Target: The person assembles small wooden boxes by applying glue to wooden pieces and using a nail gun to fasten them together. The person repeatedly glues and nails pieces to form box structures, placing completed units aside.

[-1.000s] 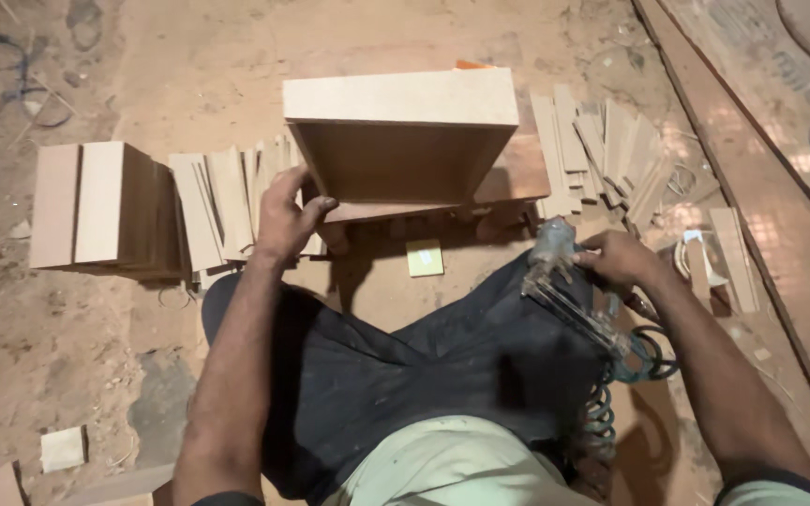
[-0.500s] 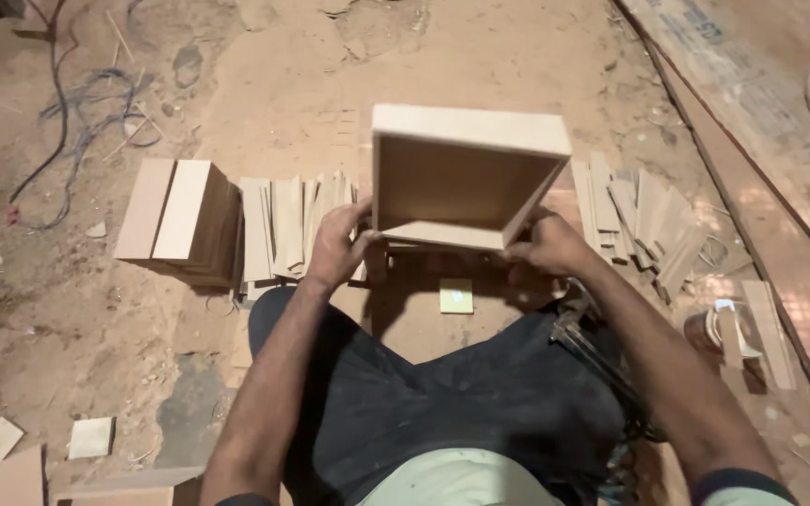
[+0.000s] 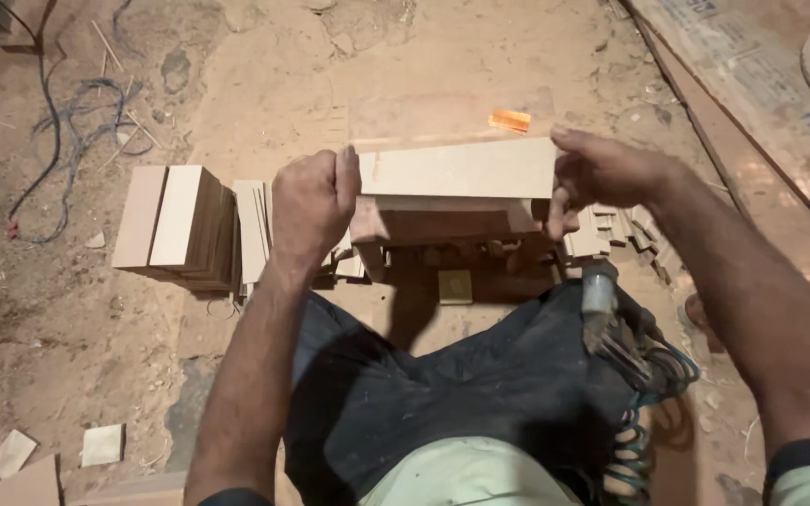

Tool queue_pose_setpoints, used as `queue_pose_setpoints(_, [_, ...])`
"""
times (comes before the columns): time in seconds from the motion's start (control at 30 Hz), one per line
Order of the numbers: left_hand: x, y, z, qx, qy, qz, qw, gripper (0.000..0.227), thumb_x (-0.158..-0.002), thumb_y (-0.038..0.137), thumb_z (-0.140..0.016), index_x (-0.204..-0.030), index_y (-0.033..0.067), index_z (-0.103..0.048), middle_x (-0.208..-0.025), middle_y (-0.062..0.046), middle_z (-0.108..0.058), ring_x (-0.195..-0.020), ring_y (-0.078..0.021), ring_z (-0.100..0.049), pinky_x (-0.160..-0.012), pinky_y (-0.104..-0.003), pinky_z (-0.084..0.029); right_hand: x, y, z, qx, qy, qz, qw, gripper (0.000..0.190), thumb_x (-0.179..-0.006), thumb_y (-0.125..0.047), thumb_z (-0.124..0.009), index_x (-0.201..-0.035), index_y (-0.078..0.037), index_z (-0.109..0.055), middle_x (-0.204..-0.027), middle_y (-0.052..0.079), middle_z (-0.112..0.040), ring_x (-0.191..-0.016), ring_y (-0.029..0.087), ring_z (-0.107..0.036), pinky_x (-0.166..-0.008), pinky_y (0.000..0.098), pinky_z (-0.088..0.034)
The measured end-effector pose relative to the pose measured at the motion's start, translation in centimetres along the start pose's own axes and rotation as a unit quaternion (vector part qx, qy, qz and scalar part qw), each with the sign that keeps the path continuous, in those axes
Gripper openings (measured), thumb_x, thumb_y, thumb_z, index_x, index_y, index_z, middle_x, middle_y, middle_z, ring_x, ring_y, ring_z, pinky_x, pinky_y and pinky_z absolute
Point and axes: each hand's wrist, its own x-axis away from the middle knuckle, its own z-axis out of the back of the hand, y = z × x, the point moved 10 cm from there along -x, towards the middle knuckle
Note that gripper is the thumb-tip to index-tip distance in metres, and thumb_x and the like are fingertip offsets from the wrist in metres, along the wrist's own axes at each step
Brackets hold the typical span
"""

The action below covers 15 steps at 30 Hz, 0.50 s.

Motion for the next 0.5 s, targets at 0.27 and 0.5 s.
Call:
queue_pose_setpoints(0.27, [-3.8, -3.7, -3.8, 0.012, -0.033, 0.101, 0.994, 0.046, -0.105, 0.027, -0.058, -0.067, 0.0030, -0.066, -0.056, -0.019, -0.059, -0.049, -0.0356, -0.060, -0.052, -0.049, -0.049, -2.7, 2.9, 2.0, -0.092, 0.054, 0.052, 0.993, 0.086, -0.109, -0.070, -0.015, -0.086, 0.003, -0.055, -0.073, 0.020, -0.067, -0.062, 0.030, -0.068, -0.050, 0.0365, -0.052])
queue_pose_setpoints(0.5, [-5.7, -1.6, -1.3, -0.090, -0.024, 0.103, 0.990, 0.035, -0.100, 0.033, -0.071, -0.085, 0.0007, -0.072, -0.081, -0.020, -0.071, -0.078, -0.0388, -0.069, -0.070, -0.051, -0.055, 1.8, -1.2, -0.7, 0.033, 0.313, 0.444, 0.839, 0.053, -0.108, -0.033, -0.060, -0.143, 0.002, -0.042, -0.137, 0.014, -0.054, -0.132, 0.024, -0.054, -0.111, 0.0366, -0.047])
